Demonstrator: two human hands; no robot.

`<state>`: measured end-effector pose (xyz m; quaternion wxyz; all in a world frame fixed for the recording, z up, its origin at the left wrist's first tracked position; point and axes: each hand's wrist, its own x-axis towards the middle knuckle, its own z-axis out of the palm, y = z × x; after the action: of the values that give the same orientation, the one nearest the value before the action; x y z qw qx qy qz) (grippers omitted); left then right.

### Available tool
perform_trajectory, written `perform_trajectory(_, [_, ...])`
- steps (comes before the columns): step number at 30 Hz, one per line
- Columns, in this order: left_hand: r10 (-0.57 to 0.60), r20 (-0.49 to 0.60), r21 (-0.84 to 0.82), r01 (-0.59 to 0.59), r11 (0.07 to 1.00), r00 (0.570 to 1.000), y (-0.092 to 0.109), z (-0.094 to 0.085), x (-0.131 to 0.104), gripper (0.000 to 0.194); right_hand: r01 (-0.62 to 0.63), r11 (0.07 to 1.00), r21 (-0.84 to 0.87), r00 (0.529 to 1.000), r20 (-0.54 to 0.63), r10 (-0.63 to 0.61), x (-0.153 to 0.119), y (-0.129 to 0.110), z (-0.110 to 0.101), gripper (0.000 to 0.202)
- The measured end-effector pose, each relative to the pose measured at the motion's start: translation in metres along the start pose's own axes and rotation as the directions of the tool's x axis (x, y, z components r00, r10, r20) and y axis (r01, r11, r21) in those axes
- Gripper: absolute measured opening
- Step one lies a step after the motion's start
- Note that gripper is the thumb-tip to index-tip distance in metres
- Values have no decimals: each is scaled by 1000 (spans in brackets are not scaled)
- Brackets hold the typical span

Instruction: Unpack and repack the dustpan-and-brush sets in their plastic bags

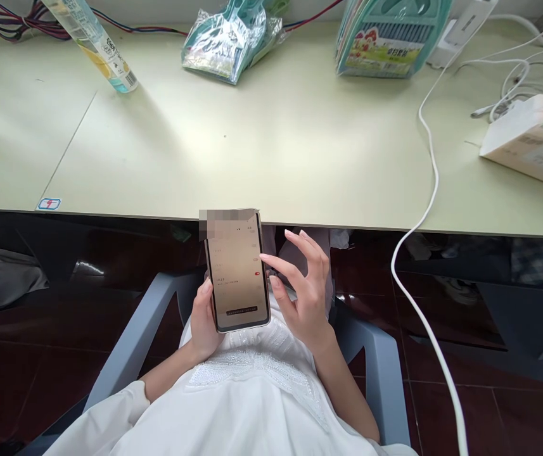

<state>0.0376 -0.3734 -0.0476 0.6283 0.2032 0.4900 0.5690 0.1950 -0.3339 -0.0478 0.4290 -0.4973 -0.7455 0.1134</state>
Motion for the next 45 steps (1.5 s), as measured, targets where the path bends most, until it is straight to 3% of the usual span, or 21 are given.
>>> perform_trajectory(8, [4, -53, -28, -6, 1000, 999, 0, 1, 0, 31, 12, 1000, 6, 1000, 14, -12, 0, 0, 3, 28])
perform_trajectory(20, [-2, 40, -22, 2, 1000, 999, 1, 2, 1, 35, 13, 1000, -10, 998, 60, -13, 4, -2, 4, 30])
perform_trajectory(27, [-1, 23, -18, 1, 1000, 1000, 1, 3, 1, 34, 16, 1000, 11, 997, 76, -17, 5, -4, 4, 31])
perform_trajectory(37, [-14, 18, -9, 14, 1000, 1000, -2, 1, 1, 33, 24, 1000, 1, 997, 69, -24, 4, -3, 4, 31])
perform_trajectory(45, [0, 2, -36, 1, 999, 1000, -1, 0, 0, 30, 31, 999, 44, 1000, -2, -31, 2, -1, 4, 29])
